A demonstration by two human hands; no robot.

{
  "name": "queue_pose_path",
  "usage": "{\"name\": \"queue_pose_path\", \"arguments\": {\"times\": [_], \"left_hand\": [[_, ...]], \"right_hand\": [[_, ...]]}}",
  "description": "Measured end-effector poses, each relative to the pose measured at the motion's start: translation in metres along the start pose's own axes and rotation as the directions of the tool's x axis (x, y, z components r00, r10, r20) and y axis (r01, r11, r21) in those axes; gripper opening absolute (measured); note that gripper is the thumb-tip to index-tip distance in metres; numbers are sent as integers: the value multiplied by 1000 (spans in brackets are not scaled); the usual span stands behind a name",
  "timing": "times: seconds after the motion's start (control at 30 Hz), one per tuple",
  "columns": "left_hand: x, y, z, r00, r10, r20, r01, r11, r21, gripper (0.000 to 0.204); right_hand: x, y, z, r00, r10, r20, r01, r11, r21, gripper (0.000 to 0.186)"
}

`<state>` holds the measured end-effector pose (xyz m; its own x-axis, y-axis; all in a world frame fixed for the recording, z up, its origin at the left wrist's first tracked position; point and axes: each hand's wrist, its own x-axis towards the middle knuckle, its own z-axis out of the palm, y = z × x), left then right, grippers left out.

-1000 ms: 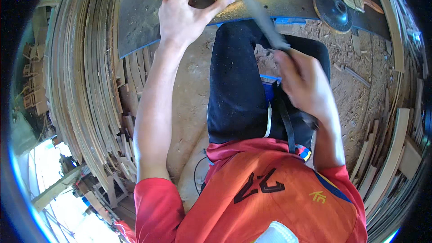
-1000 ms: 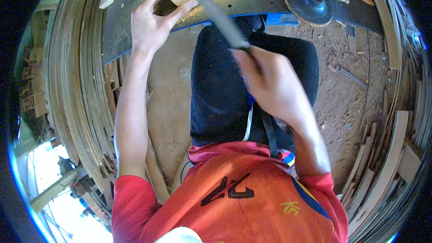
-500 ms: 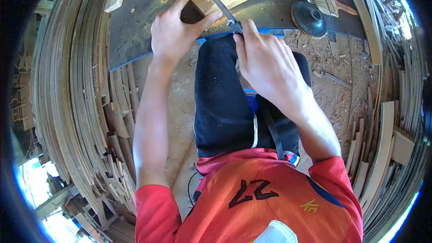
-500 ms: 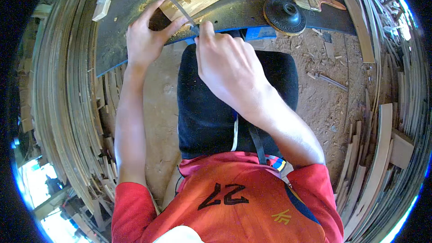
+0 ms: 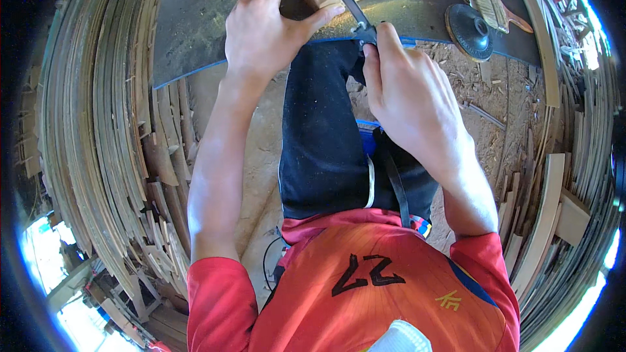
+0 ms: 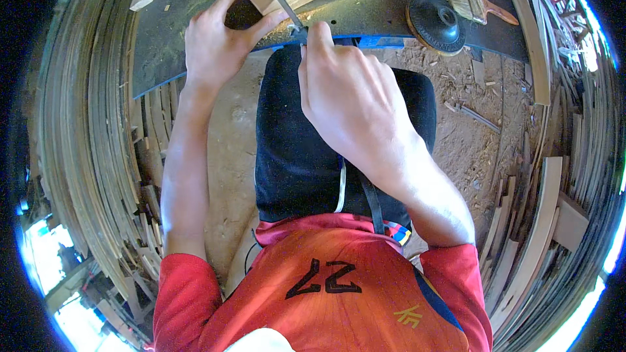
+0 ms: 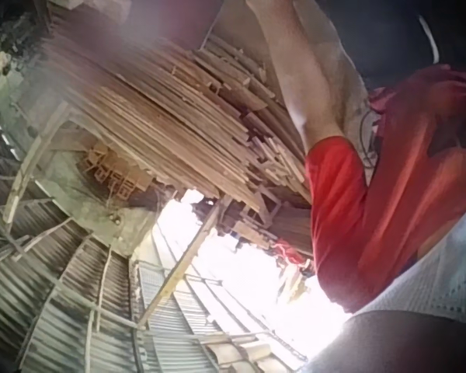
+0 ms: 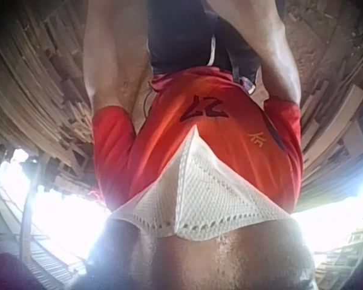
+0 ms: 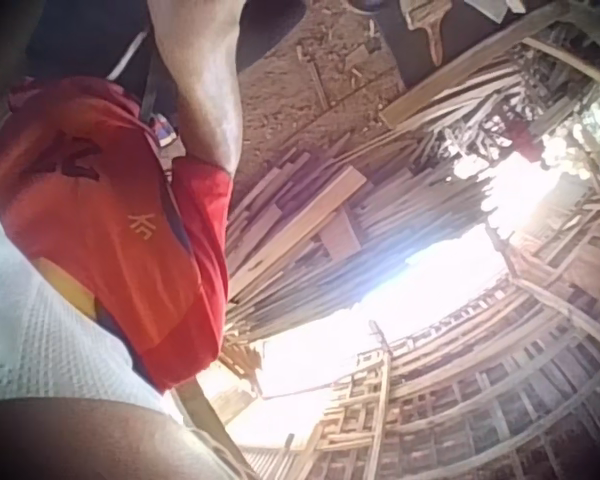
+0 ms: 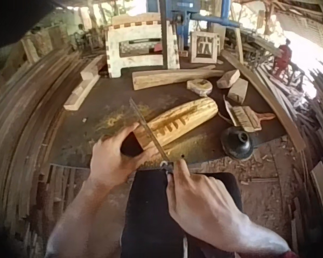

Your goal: Manually shaping a piece of wood using a metal file or rasp.

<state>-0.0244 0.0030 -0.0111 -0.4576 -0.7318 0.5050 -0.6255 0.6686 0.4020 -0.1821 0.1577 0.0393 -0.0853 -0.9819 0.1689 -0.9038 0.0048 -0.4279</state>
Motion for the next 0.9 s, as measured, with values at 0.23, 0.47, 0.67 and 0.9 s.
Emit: {"name": "queue_pose_path", "arguments": {"times": [0.23,0.47,0.67,0.9], "left_hand": [[-2,1,-2,1000,9,6,-9,999,-31,63],[0,-6,-2,999,12,34,-11,999,-45,70],[0,-11,-4,1000,-16,18,16,1000,0,70],[2,5,-14,997,42,58,-41,999,-22,73]], "right_hand": [[-8,10,-7,997,-7,72,5,1000,18,18],[14,3,12,999,-46,1,46,997,67,18],[-6,9,11,997,-74,-2,74,996,52,20],[-8,11,15,999,-46,4,46,998,43,20]]}}
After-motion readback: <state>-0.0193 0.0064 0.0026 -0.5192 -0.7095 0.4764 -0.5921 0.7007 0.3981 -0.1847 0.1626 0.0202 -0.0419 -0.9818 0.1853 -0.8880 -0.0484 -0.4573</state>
